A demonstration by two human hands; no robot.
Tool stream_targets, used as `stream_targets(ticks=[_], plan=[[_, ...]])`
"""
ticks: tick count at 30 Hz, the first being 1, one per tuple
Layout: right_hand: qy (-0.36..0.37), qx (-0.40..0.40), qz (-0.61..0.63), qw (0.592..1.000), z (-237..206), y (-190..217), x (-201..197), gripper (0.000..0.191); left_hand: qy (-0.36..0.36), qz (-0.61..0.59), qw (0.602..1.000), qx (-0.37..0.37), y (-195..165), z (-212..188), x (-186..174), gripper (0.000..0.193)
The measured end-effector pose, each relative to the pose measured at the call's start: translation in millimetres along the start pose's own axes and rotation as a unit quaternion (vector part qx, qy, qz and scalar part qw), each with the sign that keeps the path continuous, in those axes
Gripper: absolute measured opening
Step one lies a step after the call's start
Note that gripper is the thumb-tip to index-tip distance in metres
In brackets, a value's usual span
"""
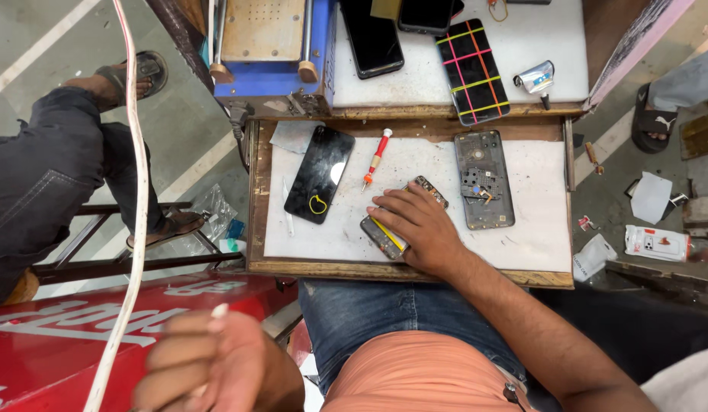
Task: The person uses a red-handled screwdriver to pry and remove the battery from a disassembled smartphone. They then place the battery on the workbench, wipe it with a cotton swab, and connect a white charging cable to the phone to test it.
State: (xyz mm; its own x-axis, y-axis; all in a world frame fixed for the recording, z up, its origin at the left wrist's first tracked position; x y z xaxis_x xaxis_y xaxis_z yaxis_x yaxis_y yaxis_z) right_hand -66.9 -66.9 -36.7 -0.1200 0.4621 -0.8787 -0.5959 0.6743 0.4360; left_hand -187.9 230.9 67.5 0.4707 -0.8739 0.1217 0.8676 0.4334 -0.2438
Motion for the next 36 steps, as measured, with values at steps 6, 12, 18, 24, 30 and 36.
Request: stream_targets(ticks=[6,12,18,24,30,36], plan=[[-0.068,-0.017,0.061,0.996,-8,-3,-16,0.072,-0.078,0.053,0.994,-0.048,22,-6,-77,0.056],[-0.063,0.0,0.079,0.995,-10,-11,-17,0.07,0.071,-0.018,0.987,-0.141,45,-2,-2,0.031],[-0.157,0.03,0.127,0.979,-22,-22,-32,0.052,0.557,-0.052,0.776,-0.292,32,-72,191,0.027],[-0.167,0.031,0.135,0.976,-22,-23,-34,0.052,0.57,-0.058,0.777,-0.261,13,-77,208,0.05],[-0.171,0.035,0.151,0.973,-21,-24,-36,0.052,0.565,-0.033,0.792,-0.229,13,-78,204,0.055],[-0.163,0.04,0.159,0.973,-21,-27,-33,0.055,0.564,-0.019,0.792,-0.234,14,-81,203,0.054]])
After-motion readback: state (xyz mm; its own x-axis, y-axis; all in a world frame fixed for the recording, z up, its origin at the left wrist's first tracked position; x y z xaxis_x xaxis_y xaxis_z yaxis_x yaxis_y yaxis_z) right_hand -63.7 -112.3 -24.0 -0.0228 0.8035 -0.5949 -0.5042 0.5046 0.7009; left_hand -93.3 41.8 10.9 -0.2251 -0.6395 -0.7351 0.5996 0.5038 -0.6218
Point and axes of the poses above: each hand's wrist, its own z-axis towards the middle knuckle, its own x-axis out of the palm, y = z × x, the point moved 10 cm from there along z, towards the middle knuckle, and after that the axes turned 14 degrees about y, right-handed, at the moved point
